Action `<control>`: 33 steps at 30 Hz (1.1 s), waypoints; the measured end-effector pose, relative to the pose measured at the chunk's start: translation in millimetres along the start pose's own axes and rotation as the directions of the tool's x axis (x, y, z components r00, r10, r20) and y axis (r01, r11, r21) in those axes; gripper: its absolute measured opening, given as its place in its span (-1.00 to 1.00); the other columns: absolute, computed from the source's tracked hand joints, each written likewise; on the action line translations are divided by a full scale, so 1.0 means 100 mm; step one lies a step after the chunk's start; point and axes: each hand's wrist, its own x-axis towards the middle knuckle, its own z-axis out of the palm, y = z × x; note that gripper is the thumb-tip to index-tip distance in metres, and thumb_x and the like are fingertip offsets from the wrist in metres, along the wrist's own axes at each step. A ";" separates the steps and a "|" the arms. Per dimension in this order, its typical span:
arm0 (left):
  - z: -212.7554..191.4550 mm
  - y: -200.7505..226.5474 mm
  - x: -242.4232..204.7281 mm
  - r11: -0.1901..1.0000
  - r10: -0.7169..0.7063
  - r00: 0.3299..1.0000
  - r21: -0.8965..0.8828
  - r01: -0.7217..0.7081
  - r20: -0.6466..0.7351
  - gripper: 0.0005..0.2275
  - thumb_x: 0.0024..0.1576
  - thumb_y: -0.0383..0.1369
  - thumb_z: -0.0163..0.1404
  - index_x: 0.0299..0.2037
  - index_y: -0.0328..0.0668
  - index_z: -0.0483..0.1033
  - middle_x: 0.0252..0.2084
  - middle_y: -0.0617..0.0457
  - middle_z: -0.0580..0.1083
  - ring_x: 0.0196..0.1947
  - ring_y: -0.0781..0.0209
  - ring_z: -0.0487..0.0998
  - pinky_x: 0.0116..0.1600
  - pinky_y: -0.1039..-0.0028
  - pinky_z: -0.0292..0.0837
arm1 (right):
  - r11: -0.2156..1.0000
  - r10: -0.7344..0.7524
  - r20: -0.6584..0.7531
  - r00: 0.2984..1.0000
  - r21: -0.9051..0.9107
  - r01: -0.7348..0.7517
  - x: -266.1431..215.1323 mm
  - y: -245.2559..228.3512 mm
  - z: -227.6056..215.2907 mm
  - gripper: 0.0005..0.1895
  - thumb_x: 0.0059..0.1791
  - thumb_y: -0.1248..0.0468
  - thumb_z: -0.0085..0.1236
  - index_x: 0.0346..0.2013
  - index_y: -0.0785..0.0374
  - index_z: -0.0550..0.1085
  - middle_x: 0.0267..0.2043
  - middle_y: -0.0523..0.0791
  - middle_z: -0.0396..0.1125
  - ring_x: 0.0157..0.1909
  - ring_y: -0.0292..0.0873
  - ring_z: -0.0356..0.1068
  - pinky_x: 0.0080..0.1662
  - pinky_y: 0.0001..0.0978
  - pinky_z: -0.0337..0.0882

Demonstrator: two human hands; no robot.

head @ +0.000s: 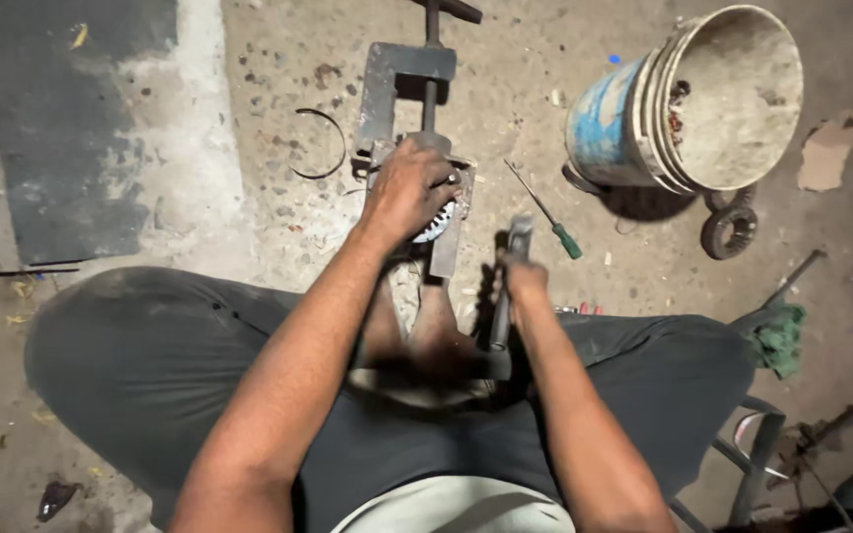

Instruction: The person uses a hammer to repeatedly strike a motor stator clamped in a bench vise, dislodging copper windings and debris. The person removes the stator from the vise, inspects the damaged windings, and places the debris into a nearby bucket.

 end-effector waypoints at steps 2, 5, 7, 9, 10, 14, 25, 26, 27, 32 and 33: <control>0.00 0.01 0.03 1.000 0.010 0.999 0.013 -0.009 -0.050 -0.83 -0.05 -0.34 0.25 -0.31 -0.20 0.62 -0.19 -0.07 0.55 -0.03 -0.14 0.48 0.03 0.20 0.42 | 0.989 -0.144 0.074 0.987 0.021 0.143 -0.40 -0.48 0.00 -0.75 0.04 0.17 0.19 -0.25 0.29 0.38 -0.54 -0.17 0.26 -0.63 -0.27 0.23 -0.59 -0.38 0.30; -0.09 0.04 0.08 0.988 -0.084 0.996 -0.134 0.081 -0.012 -0.82 0.05 -0.34 0.25 -0.26 -0.26 0.61 -0.25 -0.12 0.54 -0.14 -0.14 0.52 -0.04 0.18 0.43 | 0.964 -0.265 0.168 0.950 0.086 0.253 -1.09 -0.91 -0.14 -0.81 0.06 0.20 0.13 -0.18 0.24 0.39 -0.55 -0.19 0.27 -0.63 -0.30 0.23 -0.59 -0.43 0.30; -0.18 0.05 0.14 0.893 -0.312 0.950 -0.340 0.297 0.010 -0.86 0.16 -0.32 0.16 -0.23 -0.24 0.58 -0.30 -0.06 0.57 -0.23 -0.07 0.59 -0.09 0.22 0.49 | 0.955 -0.297 0.223 0.929 0.101 0.280 -1.37 -0.98 -0.22 -0.84 0.05 0.22 0.10 -0.16 0.24 0.39 -0.56 -0.18 0.27 -0.65 -0.30 0.24 -0.60 -0.44 0.30; -0.29 0.03 0.16 0.819 -0.437 0.899 -0.406 0.406 0.019 -0.86 0.21 -0.32 0.11 -0.23 -0.25 0.55 -0.35 -0.07 0.58 -0.30 -0.07 0.63 -0.15 0.21 0.52 | 0.950 -0.313 0.272 0.910 0.067 0.306 -1.42 -0.86 -0.28 -0.85 0.04 0.26 0.10 -0.16 0.27 0.40 -0.56 -0.17 0.29 -0.66 -0.27 0.26 -0.61 -0.42 0.31; -0.35 -0.02 0.16 0.826 -0.453 0.892 -0.378 0.418 -0.004 -0.85 0.21 -0.34 0.11 -0.26 -0.28 0.53 -0.37 -0.11 0.56 -0.33 -0.10 0.63 -0.18 0.18 0.51 | 0.962 -0.270 0.260 0.927 0.034 0.270 -1.35 -0.74 -0.28 -0.85 0.04 0.26 0.11 -0.17 0.27 0.41 -0.56 -0.17 0.29 -0.66 -0.27 0.25 -0.61 -0.43 0.30; -0.40 -0.11 0.02 0.923 -0.381 0.924 0.036 0.382 -0.033 -0.89 0.10 -0.41 0.08 -0.25 -0.23 0.62 -0.28 -0.23 0.59 -0.23 -0.23 0.62 -0.14 0.08 0.51 | 0.985 -0.117 0.198 0.973 -0.101 0.139 -0.66 -0.03 -0.07 -0.80 0.05 0.28 0.21 -0.20 0.37 0.43 -0.49 -0.12 0.35 -0.61 -0.26 0.30 -0.57 -0.37 0.31; 0.05 0.06 -0.17 0.825 -0.464 0.751 0.537 0.174 0.470 -0.85 -0.02 -0.35 0.16 -0.27 -0.12 0.68 -0.24 -0.17 0.63 -0.15 -0.10 0.67 -0.05 0.14 0.58 | 0.326 -0.276 0.448 0.850 -0.789 0.521 -0.56 0.35 0.13 -0.70 -0.06 0.11 0.23 -0.20 0.27 0.52 -0.35 0.13 0.46 -0.33 0.19 0.45 -0.28 0.02 0.44; -0.04 0.04 -0.11 0.841 -0.484 0.746 0.479 0.252 0.458 -0.81 -0.05 -0.30 0.20 -0.26 -0.13 0.67 -0.23 -0.18 0.62 -0.16 -0.12 0.65 -0.06 0.13 0.55 | 0.141 -0.367 0.508 0.779 -0.798 0.586 -0.64 0.29 0.18 -0.66 -0.07 0.06 0.25 -0.20 0.28 0.52 -0.30 0.16 0.46 -0.23 0.27 0.45 -0.19 0.07 0.44; -0.17 0.01 -0.06 0.850 -0.502 0.736 0.415 0.324 0.453 -0.76 -0.08 -0.24 0.23 -0.26 -0.15 0.66 -0.22 -0.19 0.60 -0.17 -0.14 0.63 -0.07 0.12 0.53 | 0.166 -0.400 0.521 0.754 -0.768 0.619 -0.72 0.25 0.22 -0.65 -0.07 0.06 0.22 -0.18 0.28 0.51 -0.24 0.16 0.45 -0.18 0.28 0.44 -0.14 0.07 0.43; -0.63 -0.07 0.10 0.627 -0.671 0.658 -0.211 0.750 0.342 -0.61 -0.07 -0.10 0.33 -0.23 -0.27 0.62 -0.28 -0.08 0.62 -0.27 0.07 0.66 -0.17 0.33 0.55 | 0.003 -0.516 0.695 0.501 -0.583 0.812 -0.87 0.11 0.45 -0.69 -0.01 0.10 0.12 -0.02 0.12 0.51 0.00 0.16 0.41 0.04 0.27 0.39 0.06 0.07 0.41; -0.67 -0.08 0.09 0.504 -0.733 0.598 -0.331 0.797 0.324 -0.59 -0.07 -0.08 0.34 -0.24 -0.29 0.62 -0.31 -0.04 0.64 -0.30 0.15 0.67 -0.20 0.38 0.58 | 0.030 -0.447 0.704 0.552 -0.605 0.796 -0.85 0.11 0.53 -0.62 0.01 0.11 0.10 0.08 0.14 0.44 0.03 0.18 0.38 0.06 0.30 0.37 0.08 0.09 0.38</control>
